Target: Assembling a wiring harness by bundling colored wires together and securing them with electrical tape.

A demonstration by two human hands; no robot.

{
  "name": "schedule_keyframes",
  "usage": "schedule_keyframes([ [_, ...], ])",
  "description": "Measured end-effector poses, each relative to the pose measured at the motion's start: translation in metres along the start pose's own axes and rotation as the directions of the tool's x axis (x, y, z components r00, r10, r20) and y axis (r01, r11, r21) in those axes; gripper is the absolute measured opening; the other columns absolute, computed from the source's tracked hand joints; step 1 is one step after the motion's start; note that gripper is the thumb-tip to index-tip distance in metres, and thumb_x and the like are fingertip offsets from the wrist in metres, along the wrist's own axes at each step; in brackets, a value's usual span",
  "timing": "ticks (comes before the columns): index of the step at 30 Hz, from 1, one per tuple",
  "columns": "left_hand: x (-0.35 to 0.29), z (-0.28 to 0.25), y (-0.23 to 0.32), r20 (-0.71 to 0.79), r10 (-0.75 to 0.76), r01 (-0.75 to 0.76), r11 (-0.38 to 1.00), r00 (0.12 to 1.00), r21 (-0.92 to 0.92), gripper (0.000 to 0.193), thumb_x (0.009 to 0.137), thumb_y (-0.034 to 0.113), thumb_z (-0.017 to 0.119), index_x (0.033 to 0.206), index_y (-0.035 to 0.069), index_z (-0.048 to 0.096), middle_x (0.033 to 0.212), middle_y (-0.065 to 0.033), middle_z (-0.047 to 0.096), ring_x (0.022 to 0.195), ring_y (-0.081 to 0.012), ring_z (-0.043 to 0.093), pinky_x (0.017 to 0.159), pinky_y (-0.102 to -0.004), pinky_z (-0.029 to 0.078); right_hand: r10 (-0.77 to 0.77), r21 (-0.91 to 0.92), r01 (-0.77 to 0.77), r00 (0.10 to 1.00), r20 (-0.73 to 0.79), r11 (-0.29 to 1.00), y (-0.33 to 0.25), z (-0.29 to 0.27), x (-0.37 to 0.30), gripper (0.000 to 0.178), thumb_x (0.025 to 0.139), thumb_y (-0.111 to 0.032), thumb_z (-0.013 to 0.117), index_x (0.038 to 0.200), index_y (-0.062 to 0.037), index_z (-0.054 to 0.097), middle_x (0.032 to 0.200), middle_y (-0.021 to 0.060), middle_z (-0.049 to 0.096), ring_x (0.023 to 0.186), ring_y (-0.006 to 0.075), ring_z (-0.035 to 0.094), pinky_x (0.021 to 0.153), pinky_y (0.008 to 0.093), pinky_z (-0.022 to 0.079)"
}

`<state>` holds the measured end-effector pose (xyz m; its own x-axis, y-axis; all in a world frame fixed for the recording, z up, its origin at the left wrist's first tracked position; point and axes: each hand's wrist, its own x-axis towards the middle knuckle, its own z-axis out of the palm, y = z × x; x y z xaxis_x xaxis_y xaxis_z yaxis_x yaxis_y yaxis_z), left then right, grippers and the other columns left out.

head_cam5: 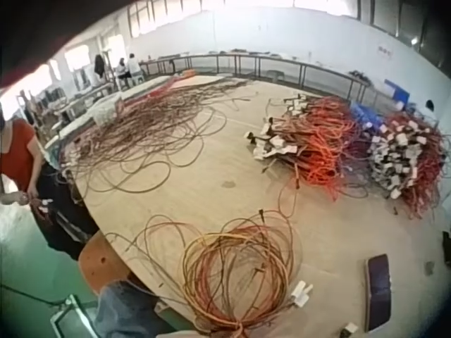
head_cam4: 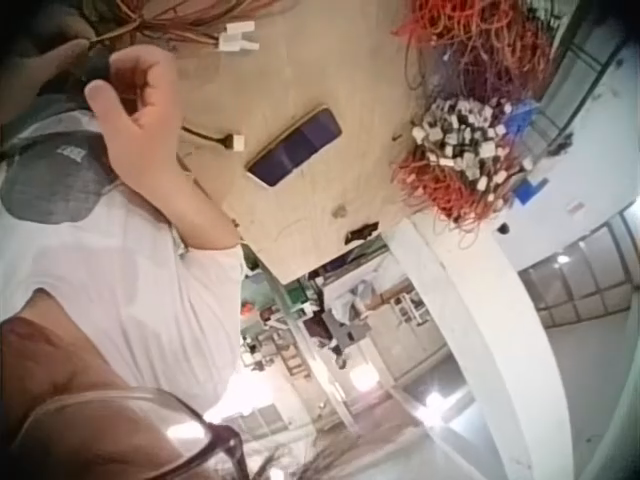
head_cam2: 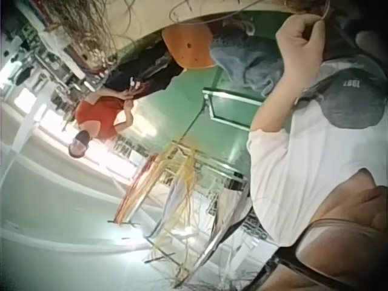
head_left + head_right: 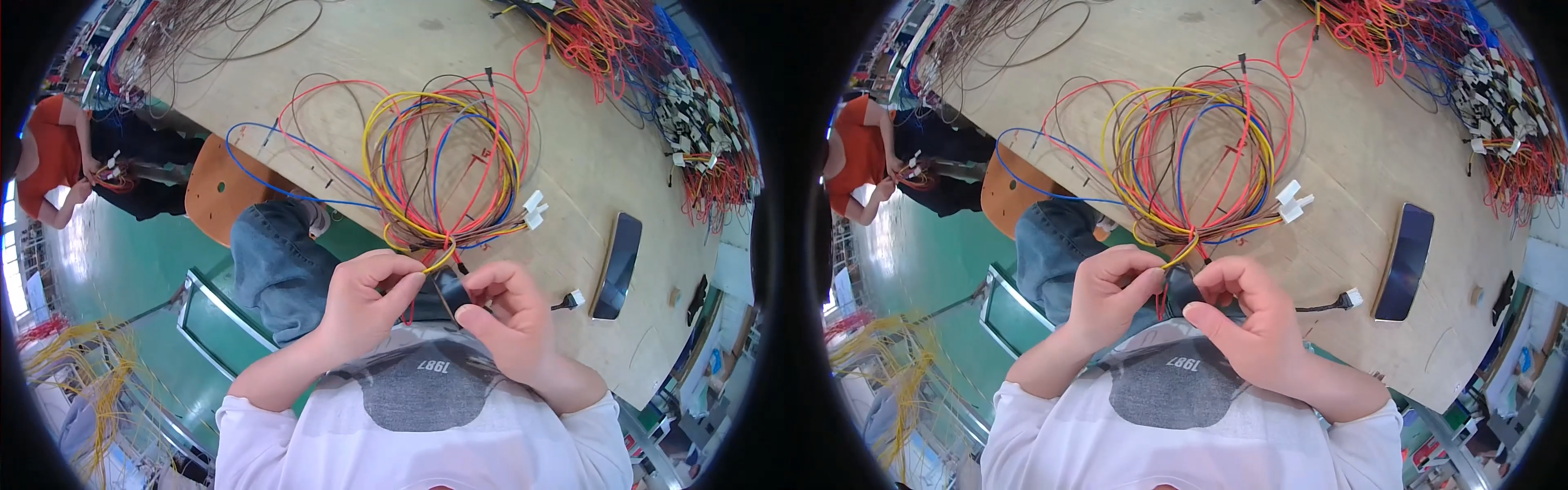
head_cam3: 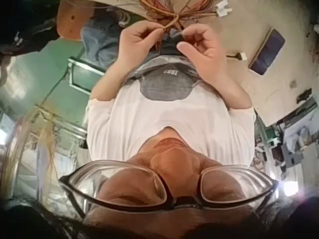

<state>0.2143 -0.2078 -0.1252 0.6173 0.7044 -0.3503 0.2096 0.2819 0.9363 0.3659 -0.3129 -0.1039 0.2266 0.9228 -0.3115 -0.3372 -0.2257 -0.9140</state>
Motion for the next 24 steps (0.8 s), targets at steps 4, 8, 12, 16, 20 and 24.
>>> schedule_keyframes([
  [4,0.001,-0.005,-0.001,0.031,0.105,-0.109,0.975,0.994,0.196,0.008,0.077,0.000,0.060,0.085,-0.003,0.061,0.071,-0.0054,0.055,0.061,-0.0085,0.054,0.052,-0.0223,0.041,-0.026,-0.166,0.022,0.999,-0.023,0.986,0.004,0.006,0.001,0.024,0.078,-0.004,0.063,0.098,-0.0014,0.050,0.088,0.0023,0.051,0.078,0.0084,0.047,0.071,0.0225,0.040],
  [8,0.003,-0.006,-0.001,0.038,0.239,-0.240,0.929,0.970,0.281,0.010,0.074,-0.001,0.061,0.084,-0.002,0.061,0.069,-0.0094,0.056,0.061,-0.0173,0.055,0.053,-0.0271,0.042,-0.050,-0.287,0.043,0.999,-0.015,0.957,0.004,0.009,0.004,0.021,0.078,-0.004,0.063,0.096,-0.0012,0.052,0.086,0.0028,0.053,0.075,0.0090,0.050,0.069,0.0230,0.042],
  [12,0.002,-0.006,0.003,0.044,0.242,-0.244,0.921,0.969,0.302,0.010,0.073,-0.002,0.061,0.084,-0.002,0.062,0.068,-0.0108,0.056,0.062,-0.0217,0.055,0.054,-0.0285,0.043,-0.020,-0.266,0.005,0.998,-0.053,0.964,0.002,0.013,0.003,0.021,0.078,-0.004,0.063,0.096,-0.0008,0.053,0.085,0.0038,0.055,0.076,0.0099,0.053,0.069,0.0235,0.044],
  [16,0.001,-0.007,0.003,0.051,0.263,-0.265,0.911,0.964,0.317,0.011,0.073,-0.003,0.061,0.084,-0.002,0.062,0.068,-0.0102,0.055,0.061,-0.0210,0.055,0.054,-0.0288,0.043,-0.054,-0.331,0.037,0.998,-0.041,0.943,0.002,0.014,0.004,0.022,0.078,-0.003,0.062,0.098,-0.0008,0.055,0.084,0.0053,0.057,0.076,0.0111,0.055,0.069,0.0242,0.045],
  [20,0.000,-0.006,0.002,0.038,0.304,-0.300,0.899,0.952,0.318,0.011,0.074,-0.002,0.061,0.084,-0.002,0.062,0.068,-0.0100,0.055,0.059,-0.0194,0.054,0.052,-0.0281,0.042,-0.061,-0.413,0.052,0.998,-0.009,0.909,0.002,0.014,0.006,0.025,0.077,-0.003,0.062,0.101,-0.0012,0.058,0.085,0.0064,0.059,0.075,0.0127,0.055,0.067,0.0254,0.045],
  [24,-0.002,-0.004,0.005,0.040,0.272,-0.272,0.921,0.961,0.278,0.007,0.076,-0.001,0.060,0.083,-0.002,0.061,0.069,-0.0085,0.054,0.056,-0.0155,0.053,0.049,-0.0262,0.041,-0.084,-0.475,0.072,0.996,-0.005,0.877,0.005,0.016,0.009,0.025,0.077,-0.004,0.062,0.102,-0.0015,0.059,0.085,0.0091,0.060,0.075,0.0166,0.057,0.067,0.0262,0.045],
])
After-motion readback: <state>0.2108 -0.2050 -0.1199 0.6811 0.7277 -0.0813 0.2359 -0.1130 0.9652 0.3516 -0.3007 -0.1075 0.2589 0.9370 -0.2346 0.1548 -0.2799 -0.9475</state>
